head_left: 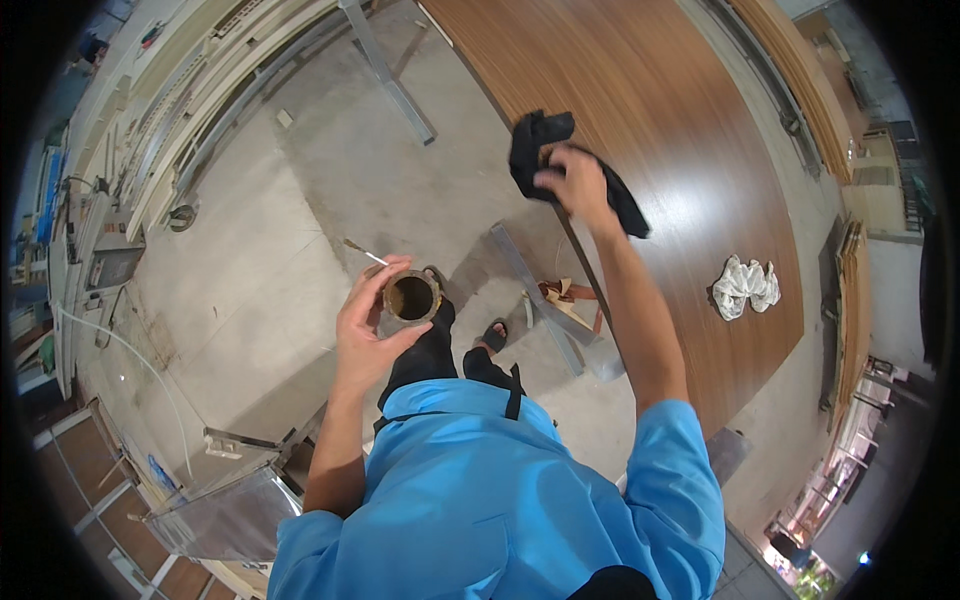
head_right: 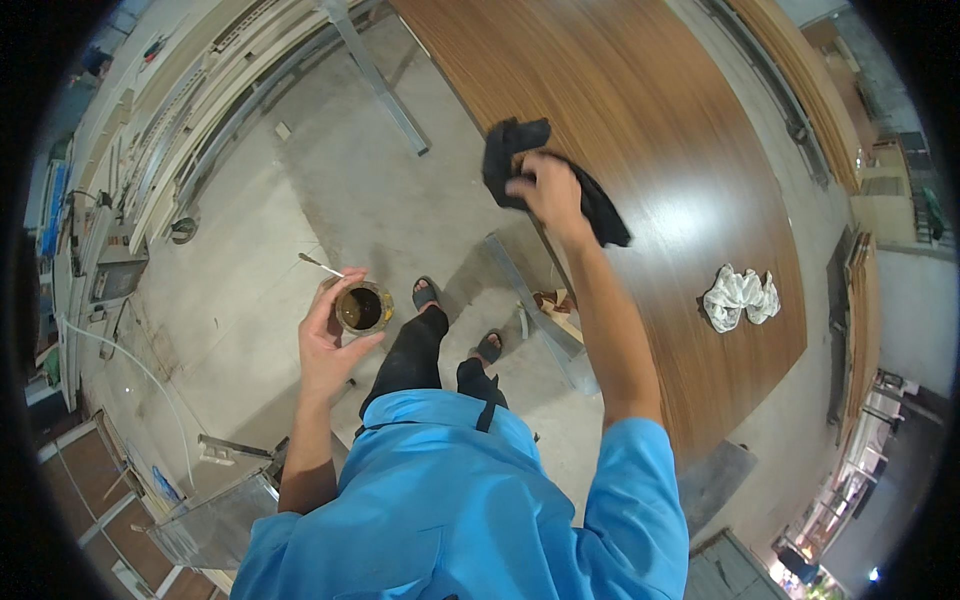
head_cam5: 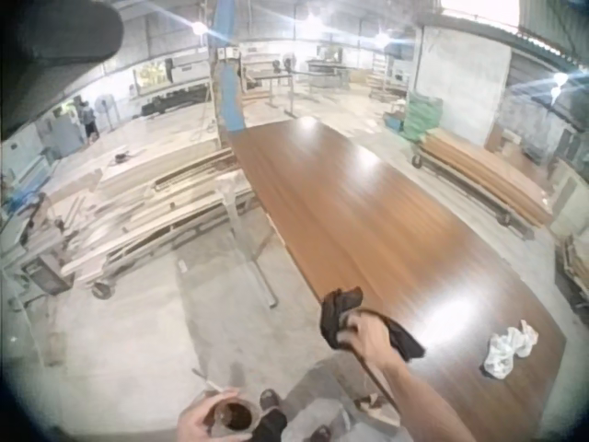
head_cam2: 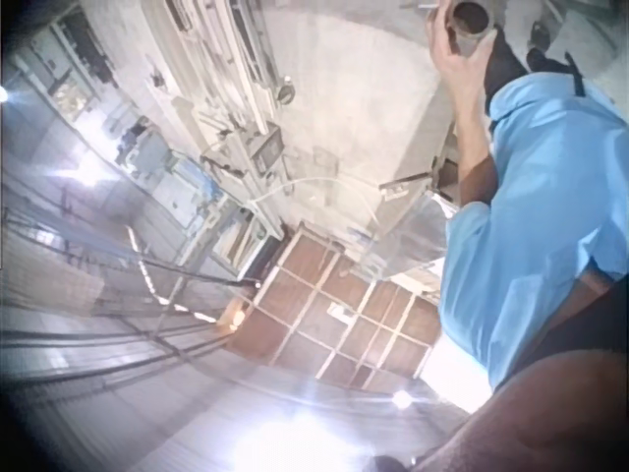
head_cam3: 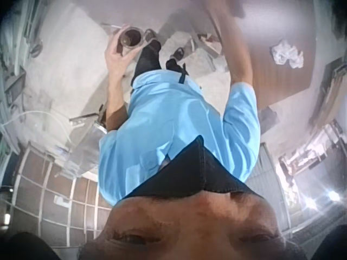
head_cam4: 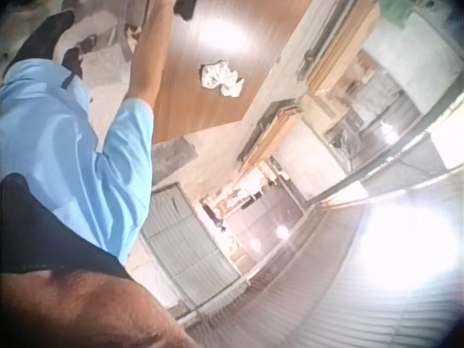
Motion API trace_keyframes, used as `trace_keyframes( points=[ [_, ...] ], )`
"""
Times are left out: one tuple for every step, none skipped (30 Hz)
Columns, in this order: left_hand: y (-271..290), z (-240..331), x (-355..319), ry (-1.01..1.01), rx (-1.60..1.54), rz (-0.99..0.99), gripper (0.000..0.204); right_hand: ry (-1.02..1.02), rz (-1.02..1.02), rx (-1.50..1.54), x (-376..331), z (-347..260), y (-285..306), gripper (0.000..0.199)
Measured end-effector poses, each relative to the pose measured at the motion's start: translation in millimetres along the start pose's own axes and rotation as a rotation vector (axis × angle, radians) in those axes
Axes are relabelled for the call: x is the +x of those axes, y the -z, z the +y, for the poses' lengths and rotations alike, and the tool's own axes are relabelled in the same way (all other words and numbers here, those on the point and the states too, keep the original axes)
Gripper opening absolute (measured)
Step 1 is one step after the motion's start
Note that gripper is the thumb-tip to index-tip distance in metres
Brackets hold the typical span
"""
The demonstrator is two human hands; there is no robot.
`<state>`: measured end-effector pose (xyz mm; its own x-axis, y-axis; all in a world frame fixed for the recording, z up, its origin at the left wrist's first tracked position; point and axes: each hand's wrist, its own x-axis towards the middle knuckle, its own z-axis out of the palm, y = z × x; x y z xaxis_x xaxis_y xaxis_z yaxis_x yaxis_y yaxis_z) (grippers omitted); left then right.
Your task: The person applies a dark finish to the edges of a large wooden tabletop using a small brush from a can, then wipes the surface with a cloth. The person moves around the table, repeatedly dipping the brush and wiping different sections.
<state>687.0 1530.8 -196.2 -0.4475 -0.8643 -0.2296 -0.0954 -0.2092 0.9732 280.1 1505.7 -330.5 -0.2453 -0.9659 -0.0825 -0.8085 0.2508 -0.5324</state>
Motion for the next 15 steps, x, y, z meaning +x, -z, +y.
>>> trace_keyframes(
  points=[
    [38, 18, 13, 0.004, 0.001, 0.001, 0.074, -0.007, 0.105, 0.059, 48, -10, 2, 0.035],
    [65, 30, 10, 0.075, 0.019, 0.056, 0.074, -0.204, 0.180, 0.003, 68, -10, 7, 0.034],
    [84, 36, 0, -0.003, 0.002, 0.006, 0.074, -0.249, 0.366, -0.033, 75, -1, 17, 0.033],
    [91, 36, -18, -0.015, 0.000, 0.011, 0.075, -0.309, 0.441, -0.175, 58, 14, 27, 0.034],
    [94, 33, -34, -0.082, -0.016, -0.005, 0.075, -0.332, 0.532, -0.315, 28, 34, 41, 0.035],
    [96, 28, -44, -0.125, -0.008, -0.043, 0.076, -0.606, 0.429, -0.371, -7, 56, 57, 0.038],
    [92, 20, -51, -0.049, -0.023, -0.018, 0.076, -0.692, 0.394, -0.442, -48, 76, 74, 0.040],
    [90, 17, -46, -0.023, -0.032, -0.007, 0.076, -0.617, 0.362, -0.534, -76, 93, 93, 0.041],
    [85, 14, -35, 0.001, -0.049, 0.013, 0.076, -0.602, 0.359, -0.641, -98, 105, 115, 0.042],
    [81, 17, -19, 0.017, -0.022, 0.063, 0.076, -0.539, 0.431, -0.862, -113, 108, 130, 0.042],
    [78, 26, 1, -0.038, 0.006, -0.015, 0.076, -0.399, 0.549, -1.104, -121, 105, 144, 0.041],
    [68, 38, 17, -0.035, 0.026, -0.029, 0.075, -0.368, 0.581, -0.988, -126, 98, 154, 0.036],
    [57, 52, 31, -0.023, 0.050, -0.039, 0.075, -0.180, 0.669, -0.884, -125, 87, 162, 0.032],
    [41, 64, 42, -0.030, 0.050, -0.047, 0.075, -0.284, 0.549, -0.651, -122, 76, 167, 0.029],
    [21, 75, 50, -0.029, 0.055, -0.051, 0.075, -0.318, 0.487, -0.426, -121, 67, 169, 0.027]
  ],
)
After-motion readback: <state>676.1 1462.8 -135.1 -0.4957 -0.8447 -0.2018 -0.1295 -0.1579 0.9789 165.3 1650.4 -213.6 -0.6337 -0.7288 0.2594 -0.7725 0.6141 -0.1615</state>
